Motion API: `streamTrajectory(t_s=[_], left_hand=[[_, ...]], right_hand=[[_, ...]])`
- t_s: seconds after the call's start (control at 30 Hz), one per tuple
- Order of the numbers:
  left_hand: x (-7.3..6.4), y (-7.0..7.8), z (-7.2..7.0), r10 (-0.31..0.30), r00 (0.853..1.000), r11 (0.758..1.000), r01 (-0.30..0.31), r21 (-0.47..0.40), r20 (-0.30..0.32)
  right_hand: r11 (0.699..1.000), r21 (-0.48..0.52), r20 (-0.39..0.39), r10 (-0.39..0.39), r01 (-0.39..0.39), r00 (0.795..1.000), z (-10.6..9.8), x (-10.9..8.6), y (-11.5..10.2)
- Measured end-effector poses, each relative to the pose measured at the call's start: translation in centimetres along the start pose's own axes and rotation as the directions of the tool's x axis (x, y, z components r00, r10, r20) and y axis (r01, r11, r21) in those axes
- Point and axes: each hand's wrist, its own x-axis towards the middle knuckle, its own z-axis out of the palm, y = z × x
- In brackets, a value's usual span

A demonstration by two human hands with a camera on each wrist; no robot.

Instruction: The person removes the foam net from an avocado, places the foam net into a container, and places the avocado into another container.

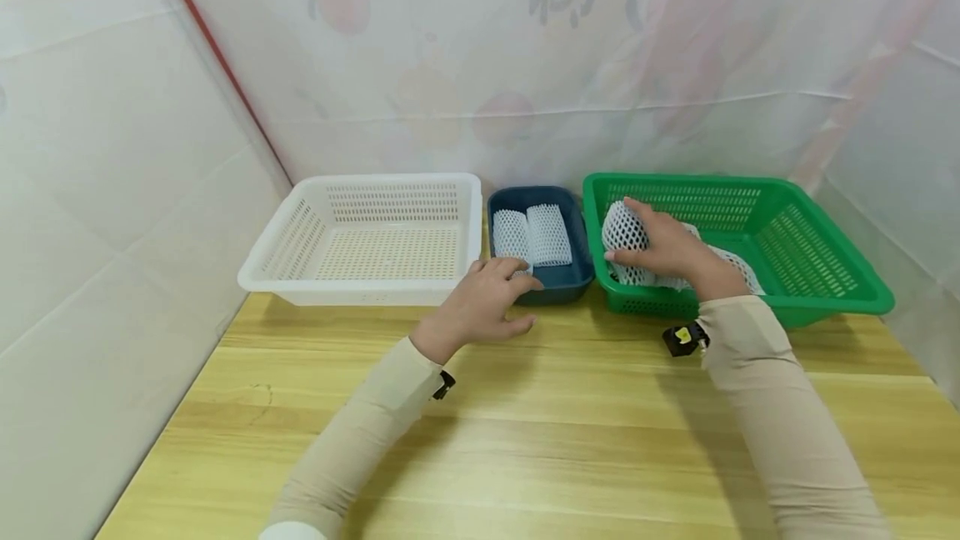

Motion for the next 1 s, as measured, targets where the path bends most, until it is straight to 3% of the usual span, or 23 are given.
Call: streamTrajectory(t_s=[0.33,0.53,1.0], left_hand=[[0.6,0.7,1.2,-0.039,0.990,0.999,0.034,0.037,0.135],[0.9,0.8,1.7,-0.107,0.968,0.993,0.093,0.070,0.225],[0.9,0.5,1.5,-0.158,0.960,0.987,0.152,0.046,0.230]], right_hand=[[1.000,0.012,-0.009,-0.014,0.014,1.000,1.0,0.3,0.5],[1.000,0.019,-0.042,-0.022,0.023,0.999,1.4,0.2,0.4],[0.999,0.045,-0.104,0.023,-0.018,0.994,1.8,0.0,0.2]])
